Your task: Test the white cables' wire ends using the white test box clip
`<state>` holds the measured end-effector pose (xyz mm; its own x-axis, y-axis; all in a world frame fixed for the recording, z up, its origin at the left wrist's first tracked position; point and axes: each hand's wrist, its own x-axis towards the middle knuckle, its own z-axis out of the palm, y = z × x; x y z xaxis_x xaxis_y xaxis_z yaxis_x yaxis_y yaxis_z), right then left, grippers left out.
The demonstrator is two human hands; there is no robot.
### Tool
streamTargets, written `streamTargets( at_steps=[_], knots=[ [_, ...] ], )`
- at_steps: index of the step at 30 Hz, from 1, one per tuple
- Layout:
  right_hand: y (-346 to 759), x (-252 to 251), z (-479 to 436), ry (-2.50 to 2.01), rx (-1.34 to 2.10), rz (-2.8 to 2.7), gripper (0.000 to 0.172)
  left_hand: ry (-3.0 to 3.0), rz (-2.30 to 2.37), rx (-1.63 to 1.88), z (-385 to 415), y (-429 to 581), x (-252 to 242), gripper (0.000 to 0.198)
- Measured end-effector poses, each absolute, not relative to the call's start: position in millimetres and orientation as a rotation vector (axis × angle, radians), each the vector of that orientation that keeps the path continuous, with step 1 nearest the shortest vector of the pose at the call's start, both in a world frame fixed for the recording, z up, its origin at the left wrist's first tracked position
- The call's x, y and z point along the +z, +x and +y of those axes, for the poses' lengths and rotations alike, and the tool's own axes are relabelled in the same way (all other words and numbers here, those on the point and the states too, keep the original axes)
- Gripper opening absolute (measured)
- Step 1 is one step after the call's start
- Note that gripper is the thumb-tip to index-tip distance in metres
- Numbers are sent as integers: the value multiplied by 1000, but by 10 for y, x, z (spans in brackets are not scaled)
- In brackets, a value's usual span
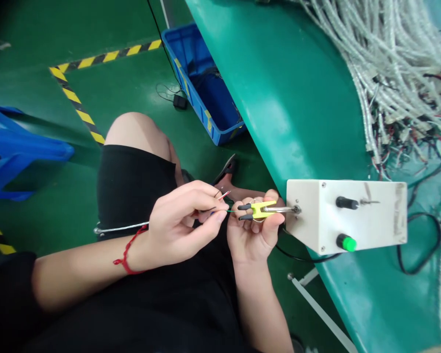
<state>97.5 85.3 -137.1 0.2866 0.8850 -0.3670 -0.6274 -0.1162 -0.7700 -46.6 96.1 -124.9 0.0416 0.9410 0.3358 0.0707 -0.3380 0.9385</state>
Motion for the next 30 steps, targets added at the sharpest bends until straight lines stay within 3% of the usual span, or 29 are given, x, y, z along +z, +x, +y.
streamTargets(
  at_steps=[30],
  knots=[
    [977, -1414, 786, -1132, 1334, -299, 52, 1607, 1059, 1373, 952, -393, -1230, 11]
  ],
)
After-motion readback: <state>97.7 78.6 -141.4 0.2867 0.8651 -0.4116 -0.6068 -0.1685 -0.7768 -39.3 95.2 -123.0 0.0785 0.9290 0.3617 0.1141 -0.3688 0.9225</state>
